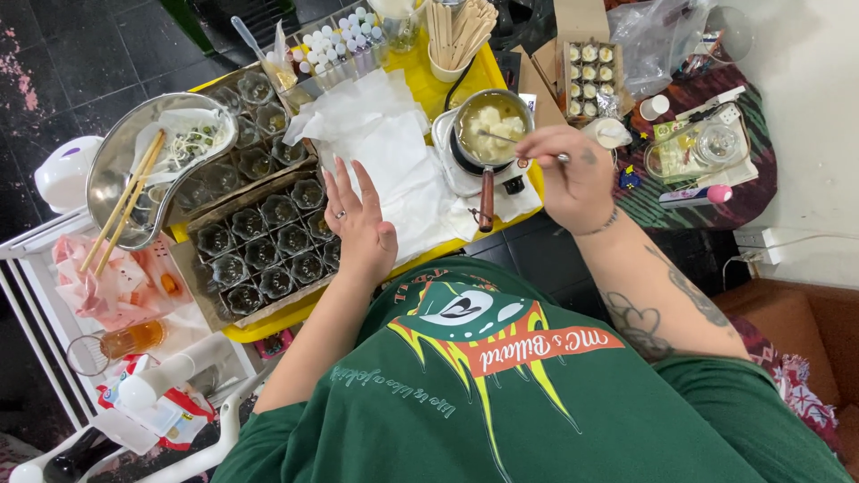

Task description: Melting wax in a small pot on an electric warmer and cleaning glass jars with a paper towel.

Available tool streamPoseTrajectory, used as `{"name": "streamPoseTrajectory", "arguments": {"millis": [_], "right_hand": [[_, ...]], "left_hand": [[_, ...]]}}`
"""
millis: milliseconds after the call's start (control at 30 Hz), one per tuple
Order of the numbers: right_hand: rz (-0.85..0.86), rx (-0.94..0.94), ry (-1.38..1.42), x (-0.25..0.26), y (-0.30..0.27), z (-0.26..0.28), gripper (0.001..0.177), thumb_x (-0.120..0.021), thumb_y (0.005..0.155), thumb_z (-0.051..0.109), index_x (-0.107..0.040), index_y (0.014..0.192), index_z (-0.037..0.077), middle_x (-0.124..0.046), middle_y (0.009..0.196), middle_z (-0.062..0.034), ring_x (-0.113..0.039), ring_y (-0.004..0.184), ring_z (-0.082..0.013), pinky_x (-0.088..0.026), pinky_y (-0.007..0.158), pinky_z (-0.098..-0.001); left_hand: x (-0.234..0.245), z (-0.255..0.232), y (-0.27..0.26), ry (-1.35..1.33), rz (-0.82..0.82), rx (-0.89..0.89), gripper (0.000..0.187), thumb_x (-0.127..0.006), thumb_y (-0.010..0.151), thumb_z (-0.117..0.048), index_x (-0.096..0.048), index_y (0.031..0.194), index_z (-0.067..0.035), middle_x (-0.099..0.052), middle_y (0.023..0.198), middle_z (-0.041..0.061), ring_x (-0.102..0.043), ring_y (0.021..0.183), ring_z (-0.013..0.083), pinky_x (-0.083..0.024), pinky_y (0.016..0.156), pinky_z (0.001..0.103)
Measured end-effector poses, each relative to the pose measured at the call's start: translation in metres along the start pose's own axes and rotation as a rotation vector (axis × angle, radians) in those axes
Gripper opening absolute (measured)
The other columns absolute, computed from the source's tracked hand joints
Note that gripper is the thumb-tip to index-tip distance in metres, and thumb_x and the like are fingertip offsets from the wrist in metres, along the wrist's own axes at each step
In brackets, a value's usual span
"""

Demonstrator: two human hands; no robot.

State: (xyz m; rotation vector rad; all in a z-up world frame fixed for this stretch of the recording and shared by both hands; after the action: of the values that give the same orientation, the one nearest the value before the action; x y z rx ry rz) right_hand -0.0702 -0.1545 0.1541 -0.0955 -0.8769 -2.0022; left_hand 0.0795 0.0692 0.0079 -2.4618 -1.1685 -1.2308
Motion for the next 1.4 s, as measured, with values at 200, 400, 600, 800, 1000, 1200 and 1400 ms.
{"name": "streamPoseTrajectory", "arguments": {"millis": [200, 400, 600, 800, 1000, 1200, 1400], "right_hand": [[0.237, 0.073, -0.115, -0.032, -0.004, 0.011, 0.017, -0.058, 0.089, -0.010, -0.059, 0.101, 0.002, -0.072, 0.102, -0.0138, -0.068, 0.086, -0.0267, -0.056, 0.077, -0.0340], [-0.003, -0.048, 0.009, 0.022, -0.035, -0.020, 0.016, -0.049, 0.115, 0.019, -0.049, 0.109, 0.005, -0.070, 0.106, -0.0165, -0.070, 0.095, -0.0227, -0.058, 0.079, -0.0312], [-0.086, -0.147, 0.345, 0.050, -0.028, -0.043, 0.033, -0.044, 0.121, 0.039, -0.041, 0.113, 0.006, -0.064, 0.107, -0.0165, -0.066, 0.095, -0.0208, -0.056, 0.094, -0.0315], [-0.193, -0.162, 0.272, 0.064, -0.021, -0.039, 0.029, -0.052, 0.120, 0.031, -0.047, 0.117, 0.002, -0.066, 0.105, -0.0160, -0.069, 0.089, -0.0208, -0.061, 0.085, -0.0338], [-0.225, -0.123, 0.131, 0.061, -0.029, -0.044, 0.021, -0.055, 0.120, 0.019, -0.054, 0.112, -0.001, -0.066, 0.104, -0.0135, -0.071, 0.085, -0.0192, -0.062, 0.078, -0.0311], [-0.249, -0.014, -0.039, 0.043, -0.038, -0.016, 0.018, -0.056, 0.115, 0.015, -0.055, 0.107, -0.001, -0.067, 0.099, -0.0134, -0.072, 0.081, -0.0185, -0.060, 0.073, -0.0288], [-0.299, -0.091, 0.120, 0.032, -0.031, -0.025, 0.023, -0.053, 0.117, 0.022, -0.052, 0.111, 0.000, -0.067, 0.099, -0.0109, -0.073, 0.085, -0.0187, -0.063, 0.073, -0.0282]], "left_hand": [[-0.001, -0.006, 0.000, 0.007, 0.002, -0.004, 0.099, -0.002, 0.099, -0.077, -0.014, 0.167, -0.006, -0.003, 0.174, 0.024, -0.003, 0.161, 0.0504, -0.009, 0.124, 0.064], [0.001, -0.006, -0.002, 0.014, -0.006, 0.005, 0.101, 0.000, 0.099, -0.078, -0.014, 0.167, -0.004, -0.004, 0.174, 0.025, -0.003, 0.161, 0.0511, -0.010, 0.124, 0.063], [-0.002, -0.011, 0.000, 0.022, -0.005, 0.003, 0.100, -0.001, 0.099, -0.077, -0.013, 0.167, -0.004, -0.005, 0.174, 0.026, -0.004, 0.161, 0.0513, -0.009, 0.125, 0.062], [-0.010, -0.017, 0.000, 0.018, -0.020, 0.004, 0.099, -0.002, 0.100, -0.077, -0.013, 0.167, -0.004, -0.005, 0.173, 0.027, -0.005, 0.161, 0.0510, -0.011, 0.125, 0.061], [-0.013, -0.021, 0.001, 0.032, -0.025, 0.018, 0.100, -0.001, 0.099, -0.076, -0.013, 0.166, -0.004, -0.005, 0.173, 0.027, -0.006, 0.160, 0.0508, -0.010, 0.124, 0.061], [-0.015, -0.020, -0.001, 0.033, -0.014, 0.034, 0.100, -0.002, 0.100, -0.076, -0.011, 0.167, -0.003, -0.004, 0.173, 0.029, -0.005, 0.160, 0.0520, -0.011, 0.124, 0.061], [-0.017, -0.024, -0.003, 0.041, -0.004, 0.031, 0.099, -0.001, 0.100, -0.075, -0.010, 0.166, -0.003, -0.004, 0.172, 0.029, -0.005, 0.160, 0.0529, -0.012, 0.123, 0.060]]}}
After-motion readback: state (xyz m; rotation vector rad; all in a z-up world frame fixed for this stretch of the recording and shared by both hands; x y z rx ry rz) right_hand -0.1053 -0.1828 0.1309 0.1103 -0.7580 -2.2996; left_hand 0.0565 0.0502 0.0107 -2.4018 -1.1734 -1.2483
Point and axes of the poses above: each hand's wrist, its own y-axis towards the middle knuckle, its own x-axis out of the back of the hand, z = x × y, the point moved 10 cm from there along y, towards the middle knuckle
